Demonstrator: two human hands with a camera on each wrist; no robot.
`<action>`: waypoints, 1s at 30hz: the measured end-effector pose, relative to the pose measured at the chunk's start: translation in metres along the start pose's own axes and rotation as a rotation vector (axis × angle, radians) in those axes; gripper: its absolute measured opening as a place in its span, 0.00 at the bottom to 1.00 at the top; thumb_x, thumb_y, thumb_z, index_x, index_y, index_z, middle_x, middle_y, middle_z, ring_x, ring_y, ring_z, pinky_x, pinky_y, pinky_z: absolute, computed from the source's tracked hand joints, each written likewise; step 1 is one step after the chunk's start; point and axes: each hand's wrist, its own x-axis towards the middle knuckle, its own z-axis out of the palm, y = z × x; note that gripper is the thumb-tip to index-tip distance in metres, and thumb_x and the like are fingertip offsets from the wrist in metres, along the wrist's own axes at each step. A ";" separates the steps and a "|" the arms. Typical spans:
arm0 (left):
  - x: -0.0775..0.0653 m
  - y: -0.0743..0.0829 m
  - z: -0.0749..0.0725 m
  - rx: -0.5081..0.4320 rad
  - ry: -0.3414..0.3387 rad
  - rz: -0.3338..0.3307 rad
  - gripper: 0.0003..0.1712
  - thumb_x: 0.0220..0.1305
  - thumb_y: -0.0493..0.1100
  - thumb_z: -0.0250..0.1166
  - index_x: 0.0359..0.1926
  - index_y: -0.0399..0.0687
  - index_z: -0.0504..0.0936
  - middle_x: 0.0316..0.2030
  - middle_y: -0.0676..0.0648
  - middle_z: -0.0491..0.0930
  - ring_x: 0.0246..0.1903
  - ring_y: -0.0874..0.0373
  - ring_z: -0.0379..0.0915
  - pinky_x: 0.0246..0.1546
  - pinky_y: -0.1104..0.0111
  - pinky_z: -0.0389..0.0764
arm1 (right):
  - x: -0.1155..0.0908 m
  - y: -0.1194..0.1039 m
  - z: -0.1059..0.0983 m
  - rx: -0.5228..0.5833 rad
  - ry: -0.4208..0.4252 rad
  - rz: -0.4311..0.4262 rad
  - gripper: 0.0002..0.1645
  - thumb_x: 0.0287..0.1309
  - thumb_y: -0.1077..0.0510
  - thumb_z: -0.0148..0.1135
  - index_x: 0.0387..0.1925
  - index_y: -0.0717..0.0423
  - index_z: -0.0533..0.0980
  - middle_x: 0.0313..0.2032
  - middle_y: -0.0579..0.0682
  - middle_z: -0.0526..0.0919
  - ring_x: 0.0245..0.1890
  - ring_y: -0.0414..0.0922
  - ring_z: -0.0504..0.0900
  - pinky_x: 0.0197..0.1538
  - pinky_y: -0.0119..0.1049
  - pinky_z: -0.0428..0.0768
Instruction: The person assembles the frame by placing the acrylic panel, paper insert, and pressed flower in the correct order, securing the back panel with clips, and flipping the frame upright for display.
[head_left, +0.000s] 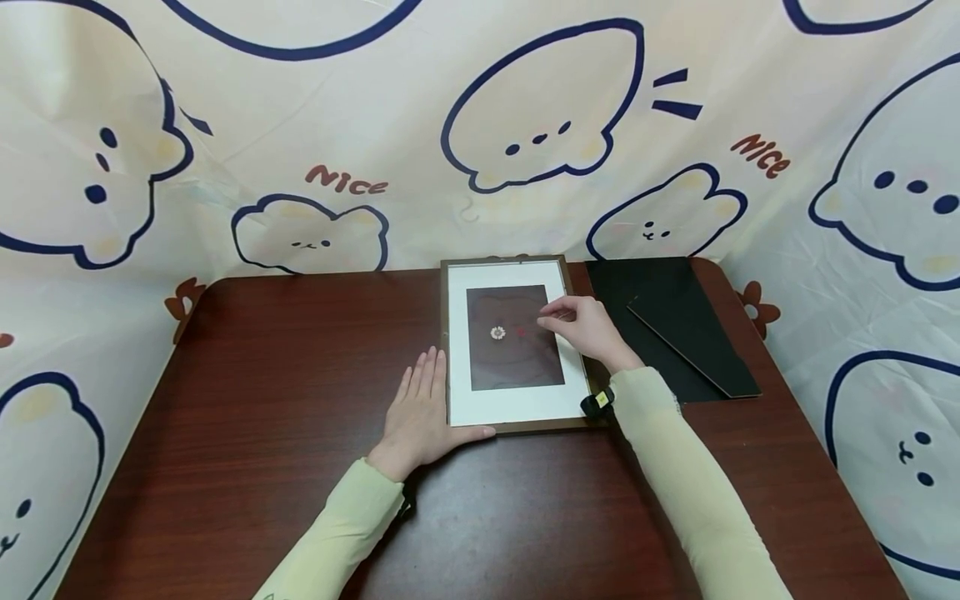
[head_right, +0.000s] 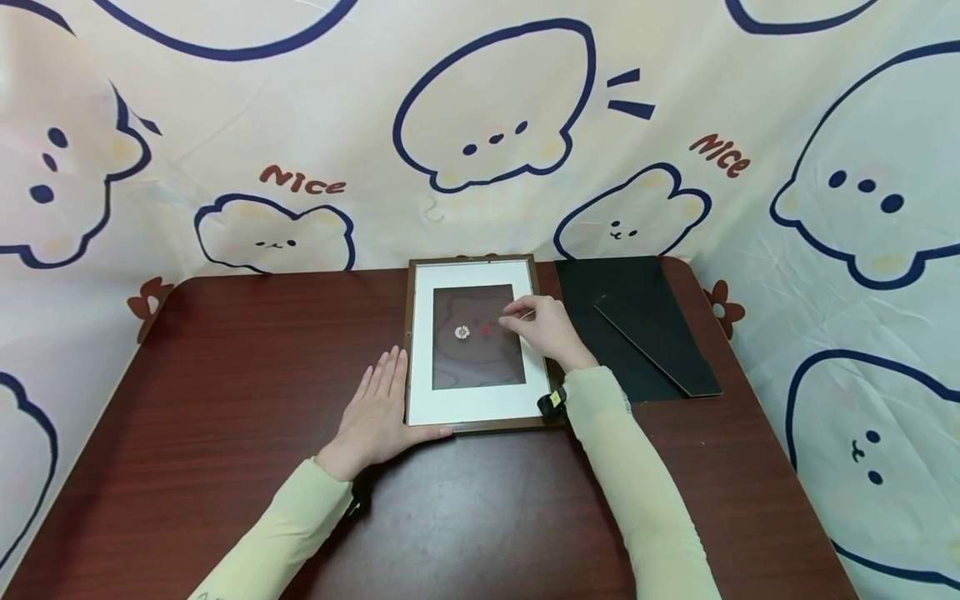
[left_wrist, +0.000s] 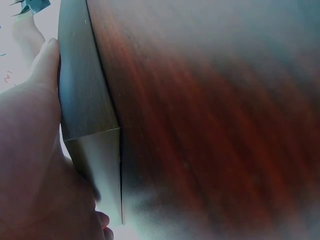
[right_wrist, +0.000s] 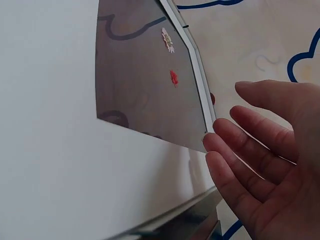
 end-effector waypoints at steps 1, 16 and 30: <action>0.000 0.000 0.000 0.002 -0.002 0.000 0.81 0.46 0.89 0.57 0.80 0.34 0.40 0.79 0.35 0.40 0.78 0.43 0.35 0.75 0.53 0.41 | -0.001 0.001 0.000 0.000 0.001 -0.001 0.14 0.67 0.50 0.68 0.48 0.52 0.85 0.42 0.48 0.87 0.42 0.46 0.83 0.48 0.45 0.83; -0.002 0.001 -0.002 0.023 -0.001 -0.001 0.81 0.46 0.90 0.55 0.80 0.34 0.40 0.79 0.35 0.40 0.78 0.43 0.35 0.75 0.53 0.40 | -0.019 -0.004 -0.004 0.022 0.010 -0.014 0.16 0.68 0.49 0.67 0.51 0.52 0.84 0.45 0.48 0.86 0.44 0.47 0.83 0.49 0.46 0.83; -0.002 -0.001 0.002 0.025 0.016 0.007 0.81 0.45 0.91 0.53 0.80 0.34 0.41 0.79 0.35 0.40 0.78 0.43 0.34 0.75 0.54 0.40 | -0.037 -0.006 -0.010 0.011 0.016 -0.025 0.23 0.68 0.48 0.67 0.56 0.58 0.82 0.53 0.55 0.84 0.53 0.53 0.82 0.57 0.52 0.80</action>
